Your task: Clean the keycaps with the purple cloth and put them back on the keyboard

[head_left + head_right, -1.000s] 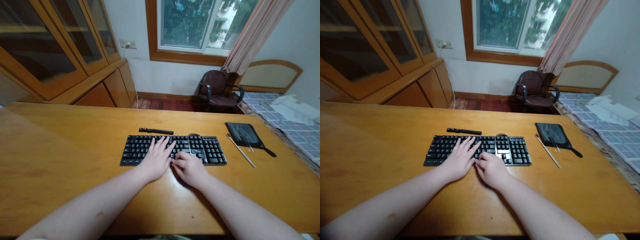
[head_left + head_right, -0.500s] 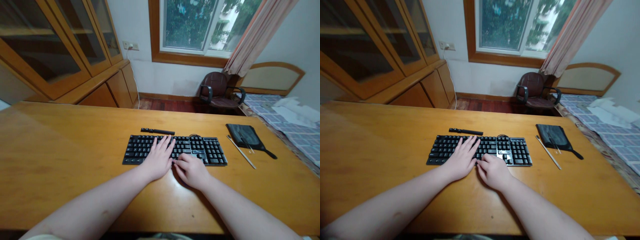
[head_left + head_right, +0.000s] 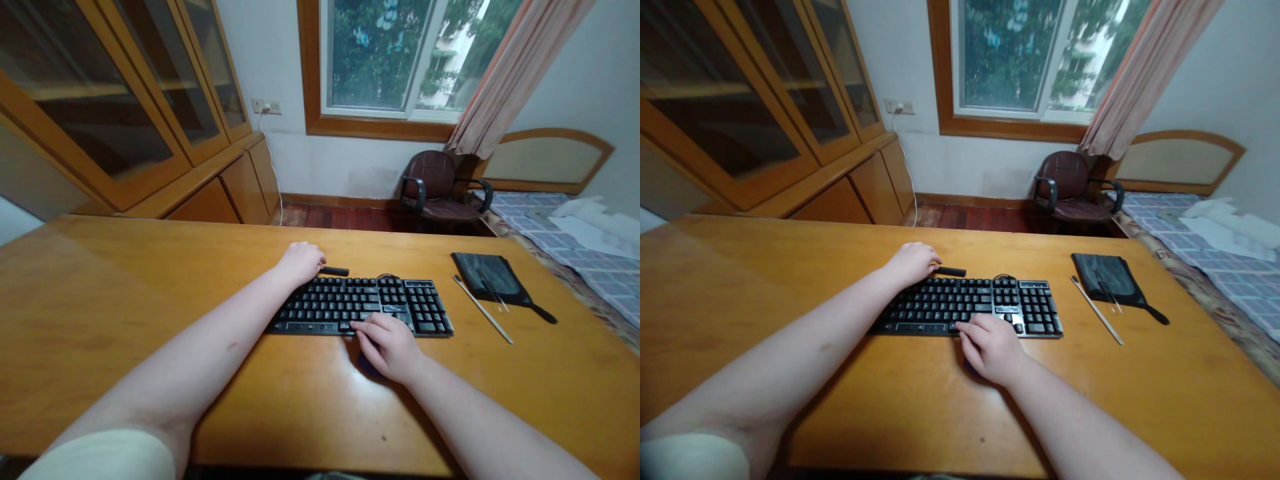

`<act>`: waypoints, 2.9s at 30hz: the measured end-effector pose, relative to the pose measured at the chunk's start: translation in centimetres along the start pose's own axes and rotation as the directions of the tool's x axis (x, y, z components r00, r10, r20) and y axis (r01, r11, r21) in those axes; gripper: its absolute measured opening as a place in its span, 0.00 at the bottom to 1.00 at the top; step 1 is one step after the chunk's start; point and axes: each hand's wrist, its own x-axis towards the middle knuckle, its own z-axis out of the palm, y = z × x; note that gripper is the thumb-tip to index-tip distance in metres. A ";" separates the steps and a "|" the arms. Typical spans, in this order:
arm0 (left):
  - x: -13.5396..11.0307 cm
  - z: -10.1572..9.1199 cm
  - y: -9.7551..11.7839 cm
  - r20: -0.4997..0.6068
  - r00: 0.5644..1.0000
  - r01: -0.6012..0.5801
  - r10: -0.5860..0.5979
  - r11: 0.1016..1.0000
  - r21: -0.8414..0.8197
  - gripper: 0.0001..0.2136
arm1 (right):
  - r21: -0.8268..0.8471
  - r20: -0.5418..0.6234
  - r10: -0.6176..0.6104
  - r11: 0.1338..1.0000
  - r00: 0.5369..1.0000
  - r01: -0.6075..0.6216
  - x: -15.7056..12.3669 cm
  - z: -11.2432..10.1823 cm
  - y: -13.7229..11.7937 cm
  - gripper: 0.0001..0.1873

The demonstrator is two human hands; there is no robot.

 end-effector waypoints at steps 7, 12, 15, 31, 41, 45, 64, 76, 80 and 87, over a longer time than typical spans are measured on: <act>2.9 2.2 0.1 0.059 0.998 -0.021 0.023 0.999 -0.031 0.06 | -0.197 0.318 0.022 0.979 0.948 0.043 0.6 -0.7 -1.9 0.12; 2.5 1.2 1.0 0.005 1.000 0.008 -0.008 0.995 -0.102 0.07 | -0.308 0.519 0.177 0.951 0.836 -0.011 0.9 -1.7 -3.4 0.14; 0.8 0.0 2.1 -0.070 0.997 0.027 -0.044 0.972 -0.231 0.11 | -0.333 0.551 0.284 0.937 0.784 -0.106 0.5 -2.6 -3.9 0.11; -8.0 3.0 8.9 0.042 0.974 0.032 -0.221 -0.050 -0.998 0.11 | -0.197 0.214 0.267 0.954 0.940 -0.226 0.7 -2.6 -1.6 0.10; -9.0 4.4 10.0 -0.027 0.994 -0.012 -0.105 0.143 -0.990 0.14 | 0.020 -0.450 0.146 0.988 0.881 -0.153 0.3 -2.1 1.2 0.14; -9.1 3.9 10.5 -0.052 0.996 -0.021 -0.078 0.357 -0.934 0.13 | -0.009 -0.458 0.071 0.996 0.886 -0.084 0.1 -1.8 1.2 0.22; -9.4 2.5 10.5 -0.087 0.995 -0.097 0.044 0.507 -0.857 0.12 | 0.133 -0.376 0.417 0.908 0.827 -0.398 1.5 -2.5 3.9 0.12; -9.3 3.6 11.5 0.105 0.976 0.177 0.191 -0.409 -0.895 0.11 | 0.049 -0.322 0.041 0.998 0.946 -0.026 0.8 -1.7 1.6 0.25; -9.0 3.4 11.3 0.146 0.959 0.252 0.242 -0.495 -0.832 0.09 | 0.045 -0.429 0.177 0.984 0.886 -0.175 1.2 -2.2 2.2 0.20; -9.1 3.3 11.2 0.134 0.949 0.268 0.284 -0.510 -0.817 0.08 | 0.041 -0.190 0.016 0.999 0.982 -0.008 0.7 -2.0 0.8 0.23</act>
